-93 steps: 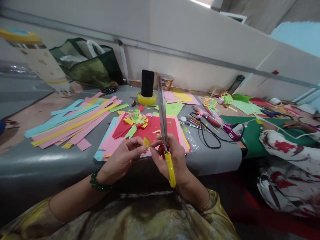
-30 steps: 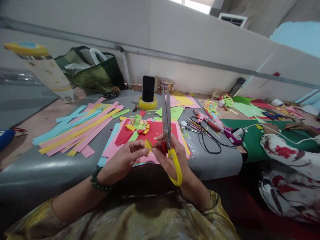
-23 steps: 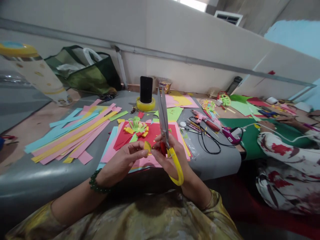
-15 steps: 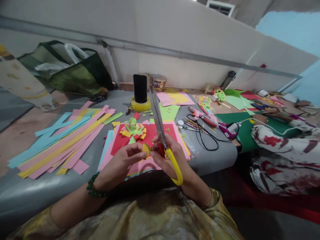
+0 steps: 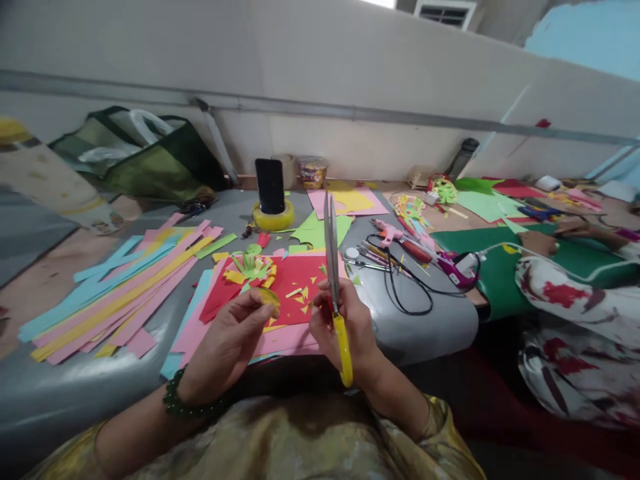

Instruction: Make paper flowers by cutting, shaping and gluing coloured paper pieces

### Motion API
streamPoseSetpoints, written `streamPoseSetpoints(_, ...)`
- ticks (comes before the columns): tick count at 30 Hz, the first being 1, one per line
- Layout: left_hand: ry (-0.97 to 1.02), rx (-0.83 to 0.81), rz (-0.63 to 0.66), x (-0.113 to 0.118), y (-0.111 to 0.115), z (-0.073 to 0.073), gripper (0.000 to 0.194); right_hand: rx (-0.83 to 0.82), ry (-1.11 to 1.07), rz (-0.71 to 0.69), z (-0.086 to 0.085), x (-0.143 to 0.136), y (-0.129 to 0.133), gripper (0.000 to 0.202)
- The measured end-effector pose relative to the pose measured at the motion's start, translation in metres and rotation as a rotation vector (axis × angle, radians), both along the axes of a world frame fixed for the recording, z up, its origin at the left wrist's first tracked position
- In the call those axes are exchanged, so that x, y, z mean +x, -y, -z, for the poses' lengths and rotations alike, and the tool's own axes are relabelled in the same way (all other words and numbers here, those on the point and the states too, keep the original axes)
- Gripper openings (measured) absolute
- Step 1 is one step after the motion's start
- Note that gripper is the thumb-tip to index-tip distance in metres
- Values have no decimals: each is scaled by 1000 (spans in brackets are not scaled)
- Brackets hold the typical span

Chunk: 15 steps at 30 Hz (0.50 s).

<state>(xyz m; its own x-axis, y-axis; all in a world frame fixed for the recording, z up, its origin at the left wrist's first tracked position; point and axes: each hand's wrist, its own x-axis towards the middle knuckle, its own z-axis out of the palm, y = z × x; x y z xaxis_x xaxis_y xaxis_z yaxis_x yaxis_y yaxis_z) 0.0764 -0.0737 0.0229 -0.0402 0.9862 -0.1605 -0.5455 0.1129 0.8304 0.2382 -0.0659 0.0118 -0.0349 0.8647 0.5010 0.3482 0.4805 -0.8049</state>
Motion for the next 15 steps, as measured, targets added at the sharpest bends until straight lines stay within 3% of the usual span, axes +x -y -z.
streamPoseSetpoints(2, 7, -20, 30, 7, -3, -3, 40, -100, 11, -120, -10, 20, -2, 17)
streamPoseSetpoints(6, 11, -48, 44, 10, -6, -7, 38, -220, 184, -442, -33, 59, -8, 59)
streamPoseSetpoints(11, 20, -80, -62, 1, -4, -12, 42, -230, 437, -568, -41, 83, -18, 75)
streamPoseSetpoints(15, -20, -72, -31, -7, -7, -17, 40, -261, 563, -660, -35, 79, -17, 83)
